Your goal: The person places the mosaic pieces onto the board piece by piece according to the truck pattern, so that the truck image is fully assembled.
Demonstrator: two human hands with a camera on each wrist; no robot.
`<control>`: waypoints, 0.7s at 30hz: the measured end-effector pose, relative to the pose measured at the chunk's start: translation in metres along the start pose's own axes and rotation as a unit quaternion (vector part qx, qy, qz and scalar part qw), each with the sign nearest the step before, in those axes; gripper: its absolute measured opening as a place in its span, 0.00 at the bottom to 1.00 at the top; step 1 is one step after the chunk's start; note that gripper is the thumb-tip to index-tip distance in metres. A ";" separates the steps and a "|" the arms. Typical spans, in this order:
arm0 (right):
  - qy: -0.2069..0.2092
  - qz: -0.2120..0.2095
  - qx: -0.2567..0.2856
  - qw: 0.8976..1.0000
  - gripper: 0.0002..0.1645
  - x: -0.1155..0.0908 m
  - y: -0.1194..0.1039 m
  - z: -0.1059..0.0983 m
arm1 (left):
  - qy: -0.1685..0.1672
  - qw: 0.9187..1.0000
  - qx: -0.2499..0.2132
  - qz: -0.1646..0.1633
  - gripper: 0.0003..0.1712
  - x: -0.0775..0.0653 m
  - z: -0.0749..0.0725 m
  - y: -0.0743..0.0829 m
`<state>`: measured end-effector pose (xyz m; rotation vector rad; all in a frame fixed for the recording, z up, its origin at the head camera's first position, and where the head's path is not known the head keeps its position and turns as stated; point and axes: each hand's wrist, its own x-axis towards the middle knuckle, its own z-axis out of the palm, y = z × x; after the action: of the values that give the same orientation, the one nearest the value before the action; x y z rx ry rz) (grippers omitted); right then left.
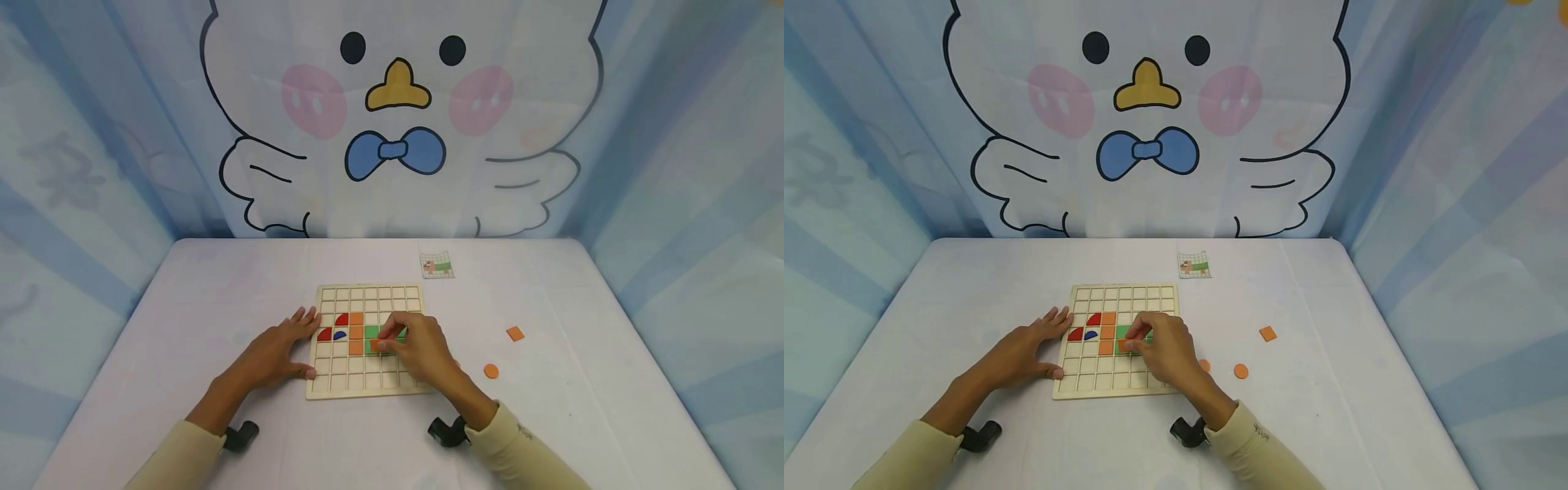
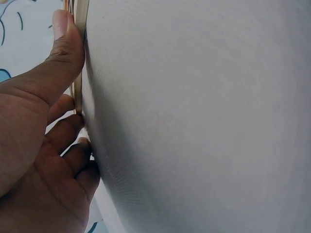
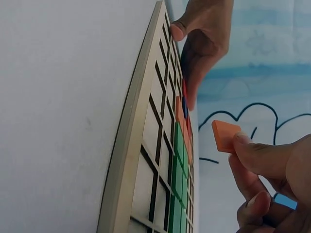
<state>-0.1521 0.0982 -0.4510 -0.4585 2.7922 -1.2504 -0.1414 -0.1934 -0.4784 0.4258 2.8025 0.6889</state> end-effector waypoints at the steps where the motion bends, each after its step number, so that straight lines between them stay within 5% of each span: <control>1: -0.002 -0.004 0.002 1.000 0.11 0.001 -0.002 0.002 | -0.001 1.000 -0.001 -0.001 0.64 0.000 0.000 0.000; 21: -0.015 -0.020 0.004 1.000 0.07 0.021 -0.019 0.042 | -0.004 1.000 -0.001 0.011 0.63 -0.001 -0.003 0.001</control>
<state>-0.1607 0.0494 -0.4637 -0.5295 2.7670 -1.2505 -0.1414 -0.1945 -0.4755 0.4586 2.7929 0.6926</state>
